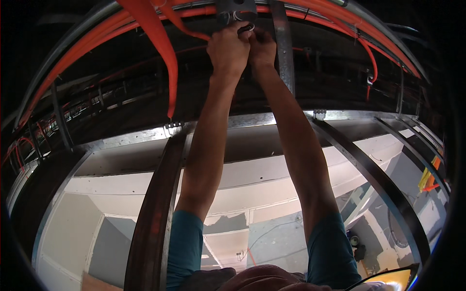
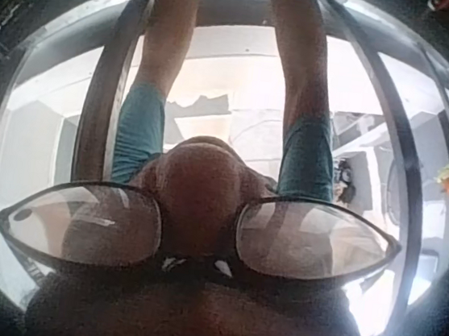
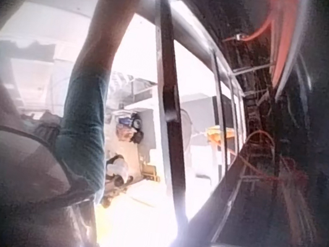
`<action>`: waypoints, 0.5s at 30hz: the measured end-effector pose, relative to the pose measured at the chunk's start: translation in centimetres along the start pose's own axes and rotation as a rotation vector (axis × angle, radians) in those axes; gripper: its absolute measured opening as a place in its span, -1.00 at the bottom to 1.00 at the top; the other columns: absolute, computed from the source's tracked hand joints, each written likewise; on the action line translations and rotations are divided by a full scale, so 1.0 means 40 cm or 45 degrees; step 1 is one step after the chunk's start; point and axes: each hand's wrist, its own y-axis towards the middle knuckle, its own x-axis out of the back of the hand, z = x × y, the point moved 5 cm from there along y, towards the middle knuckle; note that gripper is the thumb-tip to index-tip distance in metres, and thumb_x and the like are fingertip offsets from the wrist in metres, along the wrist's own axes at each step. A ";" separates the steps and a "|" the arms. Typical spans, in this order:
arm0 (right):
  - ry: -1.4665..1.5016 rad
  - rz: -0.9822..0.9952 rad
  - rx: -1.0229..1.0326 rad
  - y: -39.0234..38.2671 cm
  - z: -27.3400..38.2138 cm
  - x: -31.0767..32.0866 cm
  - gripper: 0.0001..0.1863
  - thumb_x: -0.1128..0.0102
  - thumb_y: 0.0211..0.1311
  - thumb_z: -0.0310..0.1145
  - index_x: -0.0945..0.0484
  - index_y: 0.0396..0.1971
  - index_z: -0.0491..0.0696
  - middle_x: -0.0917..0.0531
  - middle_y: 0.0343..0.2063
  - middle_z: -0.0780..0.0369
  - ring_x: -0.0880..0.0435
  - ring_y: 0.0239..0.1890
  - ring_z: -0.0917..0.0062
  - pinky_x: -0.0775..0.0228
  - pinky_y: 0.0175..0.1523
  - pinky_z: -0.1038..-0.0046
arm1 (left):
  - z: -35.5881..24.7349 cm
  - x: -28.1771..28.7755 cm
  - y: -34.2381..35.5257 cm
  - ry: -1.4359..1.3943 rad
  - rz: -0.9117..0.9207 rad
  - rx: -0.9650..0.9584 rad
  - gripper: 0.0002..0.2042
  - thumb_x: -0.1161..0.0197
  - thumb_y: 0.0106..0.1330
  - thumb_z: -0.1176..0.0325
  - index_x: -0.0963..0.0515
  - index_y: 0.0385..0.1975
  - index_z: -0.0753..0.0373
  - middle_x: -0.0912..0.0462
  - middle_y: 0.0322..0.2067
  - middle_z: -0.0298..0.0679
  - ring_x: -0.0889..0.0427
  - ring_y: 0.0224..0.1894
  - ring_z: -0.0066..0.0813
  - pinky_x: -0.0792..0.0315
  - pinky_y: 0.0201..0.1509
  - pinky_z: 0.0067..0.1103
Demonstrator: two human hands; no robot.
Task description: The person connects and organizes electrical wires inside a ceiling-mounted junction box by hand and using pliers.
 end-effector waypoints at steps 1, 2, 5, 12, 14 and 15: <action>-0.072 0.017 -0.024 -0.009 0.012 0.003 -0.62 -0.24 0.32 -0.26 -0.55 -0.03 -0.24 -0.73 -0.12 0.04 -0.72 -0.02 0.30 -0.47 0.12 0.33 | 0.003 -0.006 -0.002 -0.003 0.000 -0.001 -0.76 -0.34 0.30 0.26 -0.68 -0.04 0.01 -0.77 -0.26 -0.19 -0.74 -0.19 -0.10 -0.58 -0.06 -0.29; -0.073 0.016 -0.023 -0.017 0.022 0.011 -0.62 -0.24 0.32 -0.26 -0.55 -0.03 -0.24 -0.73 -0.12 0.04 -0.72 -0.02 0.30 -0.47 0.12 0.33 | 0.000 -0.005 -0.006 -0.039 -0.033 -0.030 -0.79 -0.35 0.29 0.29 -0.68 -0.08 0.03 -0.76 -0.31 -0.21 -0.74 -0.26 -0.13 -0.58 -0.14 -0.31; -0.443 0.174 -0.172 -0.059 0.038 0.035 -0.55 -0.06 0.44 -0.14 -0.51 0.03 -0.25 -0.69 -0.04 0.01 -0.66 0.06 0.22 -0.43 0.16 0.25 | -0.016 0.007 -0.025 -0.096 -0.166 -0.208 -0.85 -0.35 0.27 0.35 -0.67 -0.17 0.08 -0.74 -0.39 -0.23 -0.72 -0.40 -0.21 -0.55 -0.29 -0.36; 0.841 0.541 -0.458 -0.132 0.048 0.078 -0.47 0.19 0.59 0.08 -0.48 0.05 -0.11 -0.59 0.01 0.16 -0.59 0.08 0.34 -0.41 0.21 0.29 | -0.054 0.023 -0.120 -0.580 -0.149 -0.388 -0.80 -0.36 0.21 0.60 -0.64 -0.21 0.18 -0.63 -0.53 -0.30 -0.49 -0.63 -0.63 -0.38 -0.48 -0.63; 0.890 0.585 -0.502 -0.123 0.063 0.108 -0.41 0.22 0.57 0.12 -0.44 0.12 -0.14 -0.63 -0.02 0.14 -0.62 0.05 0.34 -0.46 0.19 0.30 | -0.089 0.034 -0.174 -0.730 0.033 -0.430 -0.79 -0.33 0.23 0.63 -0.64 -0.19 0.19 -0.56 -0.57 -0.31 -0.39 -0.64 -0.73 -0.32 -0.50 -0.68; 0.942 0.636 -0.549 -0.127 0.082 0.108 -0.34 0.24 0.56 0.16 -0.41 0.19 -0.18 -0.68 -0.06 0.12 -0.66 0.02 0.33 -0.51 0.17 0.31 | -0.102 0.054 -0.206 -0.724 0.200 -0.373 -0.81 -0.31 0.25 0.64 -0.64 -0.19 0.22 -0.58 -0.55 -0.32 -0.40 -0.62 -0.75 -0.31 -0.50 -0.70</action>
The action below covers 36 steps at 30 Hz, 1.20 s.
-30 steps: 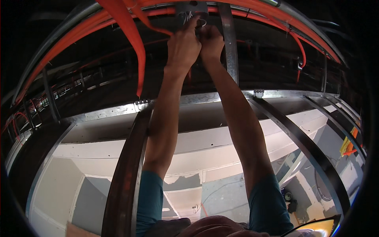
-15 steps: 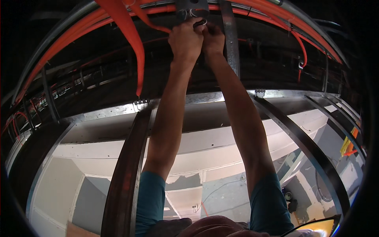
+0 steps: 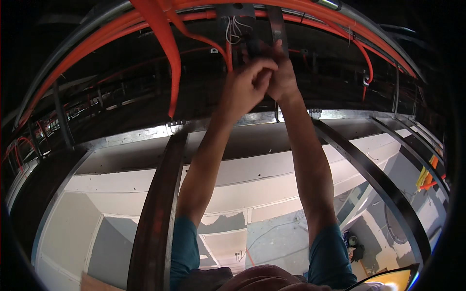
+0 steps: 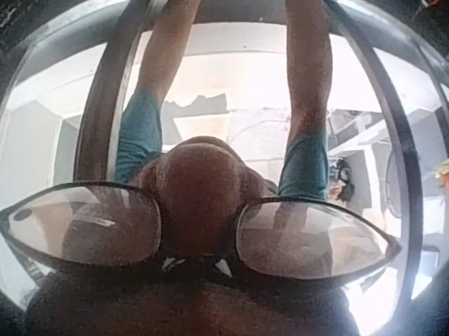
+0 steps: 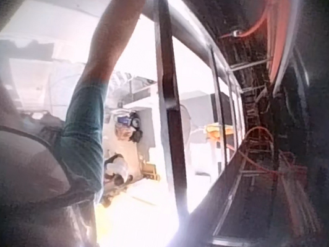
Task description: The person connects and organizes electrical wires inside a ceiling-mounted junction box by hand and using pliers.
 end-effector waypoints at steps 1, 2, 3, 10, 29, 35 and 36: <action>0.066 -0.002 -0.004 -0.010 0.005 -0.012 -0.41 0.14 0.56 0.09 -0.46 0.14 -0.19 -0.67 -0.07 0.11 -0.66 0.02 0.37 -0.52 0.21 0.33 | -0.010 0.010 -0.027 0.000 -0.002 -0.001 -0.81 -0.31 0.25 0.64 -0.64 -0.19 0.22 -0.58 -0.55 -0.32 -0.40 -0.62 -0.75 -0.31 -0.50 -0.70; 0.070 0.001 -0.005 -0.008 0.006 -0.022 -0.41 0.14 0.56 0.09 -0.46 0.14 -0.19 -0.67 -0.07 0.11 -0.66 0.02 0.37 -0.52 0.21 0.33 | -0.012 0.026 -0.054 -0.055 -0.004 -0.009 -0.81 -0.28 0.27 0.65 -0.63 -0.18 0.24 -0.62 -0.49 -0.33 -0.42 -0.59 -0.77 -0.32 -0.48 -0.73; -0.010 -0.031 -0.014 -0.004 0.008 -0.025 -0.45 0.07 0.54 0.04 -0.49 0.11 -0.19 -0.67 -0.08 0.12 -0.66 0.01 0.36 -0.53 0.21 0.34 | -0.010 0.039 -0.068 -0.112 -0.006 -0.017 -0.81 -0.26 0.30 0.67 -0.62 -0.16 0.26 -0.66 -0.44 -0.34 -0.44 -0.57 -0.80 -0.32 -0.46 -0.75; -0.542 -0.410 0.093 0.025 -0.023 -0.007 -0.58 -0.21 0.43 -0.16 -0.57 0.10 -0.15 -0.70 -0.09 0.17 -0.66 -0.01 0.43 -0.46 0.08 0.39 | 0.073 0.115 -0.010 0.132 -0.295 0.120 -0.72 -0.13 0.37 0.69 -0.56 0.02 0.30 -0.73 -0.23 -0.27 -0.61 -0.43 -0.75 -0.39 -0.38 -0.75; -1.630 -0.113 0.001 -0.011 0.062 -0.021 -0.64 -0.27 0.31 -0.26 -0.63 0.06 -0.04 -0.72 -0.16 0.26 -0.63 -0.11 0.55 -0.48 -0.03 0.41 | 0.100 0.107 0.148 0.608 -0.098 0.031 -0.53 -0.14 0.18 0.60 -0.56 0.11 0.06 -0.67 -0.02 -0.10 -0.69 -0.05 -0.04 -0.57 0.01 -0.25; -1.576 -0.117 0.105 -0.003 0.072 -0.068 -0.61 -0.16 0.37 -0.12 -0.63 -0.02 -0.11 -0.72 -0.24 0.09 -0.67 -0.17 0.40 -0.45 0.00 0.35 | 0.121 0.095 0.162 0.744 0.022 0.061 -0.55 -0.15 0.23 0.56 -0.56 0.14 0.05 -0.68 -0.04 -0.08 -0.67 0.01 -0.04 -0.55 0.07 -0.25; -1.512 -0.288 0.092 0.006 0.081 -0.076 -0.60 -0.16 0.41 -0.12 -0.62 0.09 -0.05 -0.72 -0.20 0.17 -0.63 -0.13 0.57 -0.43 0.04 0.44 | 0.131 0.087 0.165 0.774 0.054 0.066 -0.55 -0.16 0.22 0.54 -0.56 0.14 0.06 -0.68 -0.03 -0.07 -0.66 0.03 -0.03 -0.53 0.09 -0.23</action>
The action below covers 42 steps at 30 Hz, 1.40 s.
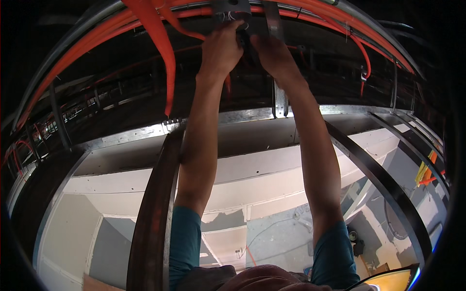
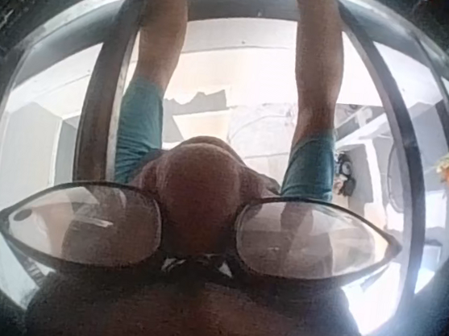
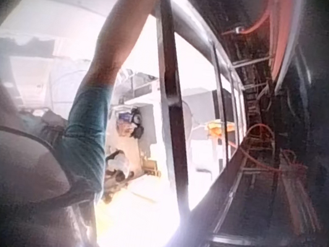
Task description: The person connects and organizes electrical wires inside a ceiling-mounted junction box by hand and using pliers.
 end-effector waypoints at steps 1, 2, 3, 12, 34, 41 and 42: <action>0.000 -0.001 -0.001 0.020 -0.003 -0.016 -0.60 -0.16 0.41 -0.12 -0.62 0.09 -0.05 -0.72 -0.20 0.17 -0.63 -0.13 0.57 -0.43 0.04 0.44 | 0.006 -0.006 0.002 -0.001 0.001 0.000 -0.55 -0.16 0.22 0.54 -0.56 0.14 0.06 -0.68 -0.03 -0.07 -0.66 0.03 -0.03 -0.53 0.09 -0.23; -0.139 -0.104 0.006 0.050 -0.018 -0.008 -0.57 -0.14 0.41 -0.06 -0.63 0.05 -0.07 -0.72 -0.23 0.14 -0.65 -0.16 0.56 -0.45 0.00 0.43 | 0.003 -0.029 0.009 0.001 0.078 0.044 -0.56 -0.18 0.22 0.53 -0.56 0.13 0.08 -0.68 -0.03 -0.07 -0.65 0.04 -0.03 -0.53 0.10 -0.24; -0.260 -0.195 0.019 0.068 -0.013 -0.010 -0.53 -0.12 0.41 0.00 -0.64 0.02 -0.09 -0.71 -0.25 0.11 -0.67 -0.19 0.55 -0.47 -0.03 0.41 | 0.008 -0.035 0.012 0.024 0.156 0.090 -0.57 -0.19 0.21 0.51 -0.56 0.12 0.11 -0.68 -0.03 -0.07 -0.65 0.04 -0.03 -0.53 0.11 -0.24; -0.130 -0.135 -0.352 0.073 -0.019 -0.017 -0.57 -0.32 0.21 -0.08 -0.70 -0.07 -0.09 -0.76 -0.27 0.13 -0.72 -0.23 0.51 -0.52 -0.12 0.30 | 0.027 -0.049 0.017 -0.001 0.254 0.088 -0.52 -0.31 0.06 0.45 -0.57 0.09 0.11 -0.63 0.07 -0.06 -0.64 0.09 -0.01 -0.54 0.13 -0.20; -0.631 -0.405 -0.001 0.150 -0.052 -0.036 -0.62 -0.20 0.20 -0.10 -0.73 -0.14 -0.03 -0.72 -0.11 -0.03 -0.71 -0.02 0.04 -0.56 0.13 0.16 | 0.012 -0.048 0.008 -0.339 0.140 0.210 -0.39 -0.31 0.10 0.58 -0.35 0.23 0.21 -0.64 0.06 0.03 -0.61 0.16 -0.05 -0.49 0.20 -0.35; -0.373 -0.405 0.001 0.107 -0.014 -0.048 -0.60 -0.17 0.25 -0.07 -0.71 -0.10 -0.03 -0.73 -0.11 -0.02 -0.68 0.04 0.08 -0.47 0.17 0.17 | -0.016 -0.013 -0.004 -0.141 0.089 0.125 -0.35 -0.34 0.05 0.61 -0.31 0.22 0.22 -0.66 -0.06 0.12 -0.62 0.04 0.19 -0.53 0.10 -0.17; -0.368 -0.341 -0.066 0.108 -0.024 -0.049 -0.60 -0.17 0.25 -0.07 -0.71 -0.09 -0.03 -0.73 -0.10 -0.01 -0.68 0.06 0.09 -0.47 0.15 0.18 | -0.014 -0.014 -0.006 -0.135 0.091 0.169 -0.37 -0.31 0.11 0.60 -0.32 0.24 0.19 -0.67 -0.04 0.06 -0.62 0.05 0.17 -0.53 0.10 -0.18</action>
